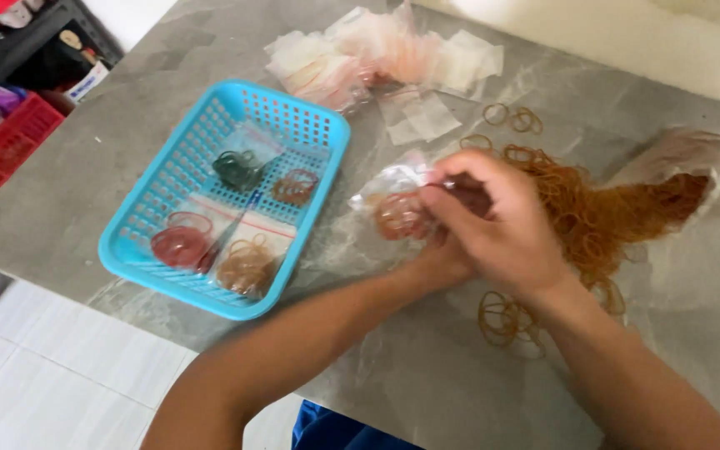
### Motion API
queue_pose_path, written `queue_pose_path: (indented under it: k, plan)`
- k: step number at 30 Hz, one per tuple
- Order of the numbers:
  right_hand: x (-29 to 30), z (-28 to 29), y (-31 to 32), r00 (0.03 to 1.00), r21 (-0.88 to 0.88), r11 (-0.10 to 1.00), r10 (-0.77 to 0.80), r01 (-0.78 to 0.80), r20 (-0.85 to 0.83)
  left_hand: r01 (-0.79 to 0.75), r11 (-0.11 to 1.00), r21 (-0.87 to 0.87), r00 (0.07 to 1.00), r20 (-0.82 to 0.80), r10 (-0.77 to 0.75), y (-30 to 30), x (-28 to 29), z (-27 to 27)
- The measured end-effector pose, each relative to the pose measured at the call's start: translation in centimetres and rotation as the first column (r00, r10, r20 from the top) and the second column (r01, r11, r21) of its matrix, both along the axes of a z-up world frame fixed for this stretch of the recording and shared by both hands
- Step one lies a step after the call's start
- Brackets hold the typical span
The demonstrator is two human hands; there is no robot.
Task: Packing small quantities of rubber bands into plastic zip-lock bags and organizing them in a basket.
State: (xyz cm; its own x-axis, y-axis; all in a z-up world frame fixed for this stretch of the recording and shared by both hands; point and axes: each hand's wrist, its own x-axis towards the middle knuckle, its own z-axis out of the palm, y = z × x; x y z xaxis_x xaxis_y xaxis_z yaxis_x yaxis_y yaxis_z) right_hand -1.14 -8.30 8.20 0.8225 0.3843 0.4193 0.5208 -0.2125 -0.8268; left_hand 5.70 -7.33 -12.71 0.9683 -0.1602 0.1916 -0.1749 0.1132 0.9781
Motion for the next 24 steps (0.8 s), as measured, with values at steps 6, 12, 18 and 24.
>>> queue_pose_path:
  k: [6,12,18,24]
  plan:
    - [3.4,0.1,11.0,0.983,-0.278,0.946,0.18,-0.165,0.028,-0.107,0.99,0.088,0.987,0.127,0.096,-0.6,-1.9,3.1]
    - [9.2,-2.2,15.6,0.987,-0.768,0.64,0.136,-0.024,0.083,0.299,0.949,-0.098,0.951,-0.051,-0.305,3.8,-4.4,6.6]
    - [8.5,-2.2,15.8,0.74,-0.768,0.591,0.396,0.248,0.543,0.235,0.971,-0.036,0.971,-0.045,-0.237,4.8,-5.2,6.7]
    - [7.4,-0.3,17.0,0.927,-0.892,0.432,0.373,-0.132,0.043,0.244,0.967,0.073,0.97,0.001,-0.245,4.4,-5.1,8.3]
